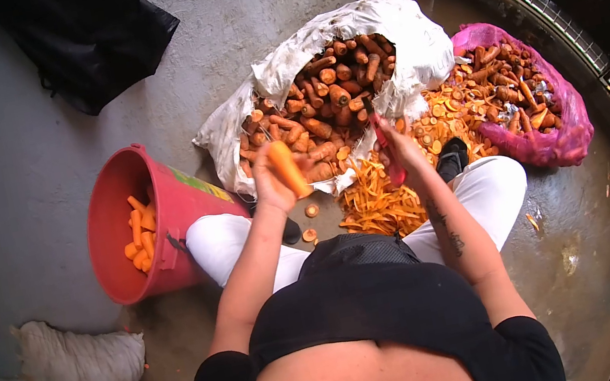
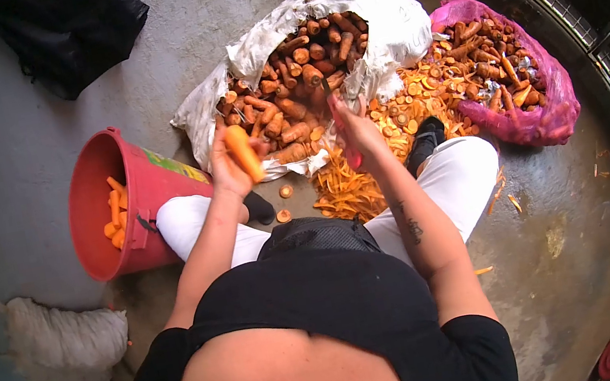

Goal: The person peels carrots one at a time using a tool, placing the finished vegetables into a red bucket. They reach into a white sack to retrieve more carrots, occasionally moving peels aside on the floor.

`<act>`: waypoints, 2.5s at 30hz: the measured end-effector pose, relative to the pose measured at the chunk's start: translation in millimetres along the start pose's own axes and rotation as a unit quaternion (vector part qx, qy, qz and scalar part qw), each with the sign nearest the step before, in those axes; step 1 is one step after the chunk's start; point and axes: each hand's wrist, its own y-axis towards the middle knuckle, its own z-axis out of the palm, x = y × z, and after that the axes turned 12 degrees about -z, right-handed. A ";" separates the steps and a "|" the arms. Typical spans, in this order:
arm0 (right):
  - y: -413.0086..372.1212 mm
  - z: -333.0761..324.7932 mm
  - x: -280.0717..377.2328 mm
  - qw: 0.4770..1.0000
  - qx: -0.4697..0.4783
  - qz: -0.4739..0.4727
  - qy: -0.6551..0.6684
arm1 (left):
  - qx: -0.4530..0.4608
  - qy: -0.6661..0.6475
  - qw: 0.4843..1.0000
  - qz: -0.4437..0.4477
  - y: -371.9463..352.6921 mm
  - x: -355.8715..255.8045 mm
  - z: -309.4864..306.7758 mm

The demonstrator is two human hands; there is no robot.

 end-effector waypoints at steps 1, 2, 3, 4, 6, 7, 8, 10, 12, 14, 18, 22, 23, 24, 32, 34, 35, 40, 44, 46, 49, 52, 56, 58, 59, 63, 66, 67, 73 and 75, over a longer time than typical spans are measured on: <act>0.4 4.3 14.2 1.000 -0.004 -0.015 0.003 | -0.018 -0.077 0.997 0.021 -2.0 -12.8 3.1; 10.0 -1.9 25.3 0.999 0.032 -0.033 -0.003 | -0.041 0.004 0.996 0.082 -29.8 -26.0 29.2; 16.9 -6.6 39.4 0.998 0.034 -0.041 -0.041 | -0.044 0.032 0.988 0.143 -31.2 -53.9 17.6; 21.2 -10.1 54.6 0.995 0.036 -0.048 -0.079 | -0.089 0.074 0.959 0.258 -49.0 -73.8 32.6; 27.4 -12.0 77.0 0.985 0.008 -0.073 -0.156 | -0.103 0.198 0.886 0.407 -96.1 -119.3 52.5; 32.9 -18.3 81.1 0.985 0.022 -0.074 -0.153 | -0.117 0.210 0.847 0.473 -111.6 -151.3 40.0; 38.6 -23.7 83.9 0.985 0.036 -0.077 -0.150 | -0.174 0.233 0.782 0.552 -135.0 -162.6 56.7; 54.6 -32.1 64.1 0.988 -0.024 -0.106 -0.111 | -0.315 0.330 0.606 0.652 -166.8 -189.5 59.0; 64.5 -39.9 55.3 0.990 -0.043 -0.078 -0.110 | -0.393 0.431 0.407 0.703 -189.4 -227.1 28.7; 69.6 -43.4 56.9 0.986 -0.037 -0.069 -0.150 | -0.469 0.490 0.265 0.686 -208.5 -240.2 20.1; 61.2 -10.3 54.4 0.973 -0.050 -0.134 -0.179 | -0.600 0.470 0.195 0.618 -235.4 -276.6 -17.7; 71.7 -10.6 36.5 0.972 -0.047 -0.135 -0.189 | -0.712 0.480 0.173 0.483 -240.7 -298.8 -63.1; 71.4 -8.1 39.5 0.972 -0.034 -0.105 -0.210 | -0.741 0.506 0.142 0.418 -239.9 -309.4 -92.8; 72.3 -8.0 39.3 0.972 -0.022 -0.094 -0.216 | -0.764 0.530 0.112 0.351 -239.6 -319.1 -122.9; 86.6 -3.6 20.5 0.959 -0.029 -0.085 -0.269 | -0.732 0.525 0.430 0.062 -247.5 -374.6 -257.6; 85.2 8.2 19.4 0.955 -0.047 -0.105 -0.274 | -0.713 0.566 0.401 0.103 -239.1 -367.9 -241.6; 86.1 10.5 17.7 0.953 -0.047 -0.104 -0.279 | -0.705 0.562 0.418 0.110 -234.9 -365.5 -233.3; 97.6 11.8 11.6 0.945 -0.005 -0.075 -0.319 | -0.664 0.565 0.463 0.160 -204.0 -369.8 -220.5; 109.6 9.4 6.8 0.921 0.001 -0.108 -0.375 | -0.578 0.602 0.461 0.302 -138.5 -348.7 -171.2; 119.5 4.2 9.0 0.916 0.011 -0.092 -0.391 | -0.499 0.625 0.466 0.378 -92.8 -329.1 -136.0; 125.9 5.1 16.8 0.919 0.030 -0.085 -0.383 | -0.454 0.621 0.536 0.347 -12.1 -294.5 -93.1; 134.5 2.0 20.4 0.923 0.026 -0.033 -0.382 | -0.412 0.635 0.551 0.352 72.4 -246.0 -79.2; 128.0 8.8 26.6 0.914 0.027 -0.029 -0.403 | -0.401 0.710 0.542 0.202 149.4 -178.8 -84.9; 121.4 15.5 31.0 0.908 0.025 -0.031 -0.416 | -0.339 0.720 0.592 0.127 179.1 -155.2 -116.0; 119.2 18.3 29.6 0.914 0.013 -0.044 -0.403 | -0.348 0.740 0.574 0.051 193.6 -147.0 -128.3; 117.0 0.7 23.0 0.914 0.004 -0.015 -0.404 | -0.317 0.589 0.734 -0.118 254.6 -122.6 -184.1; 112.2 8.5 32.8 0.921 0.024 0.004 -0.390 | -0.377 0.353 0.838 -0.175 274.8 -98.6 -181.4; 113.8 7.6 31.8 0.911 -0.003 0.025 -0.411 | -0.372 0.376 0.833 -0.160 280.0 -95.7 -178.3; 117.9 1.6 32.8 0.921 -0.048 0.067 -0.381 | -0.408 0.699 0.585 -0.053 312.5 -105.8 -142.3; 119.0 5.9 34.0 0.910 -0.043 0.061 -0.407 | -0.383 0.790 0.478 0.036 335.0 -111.6 -165.0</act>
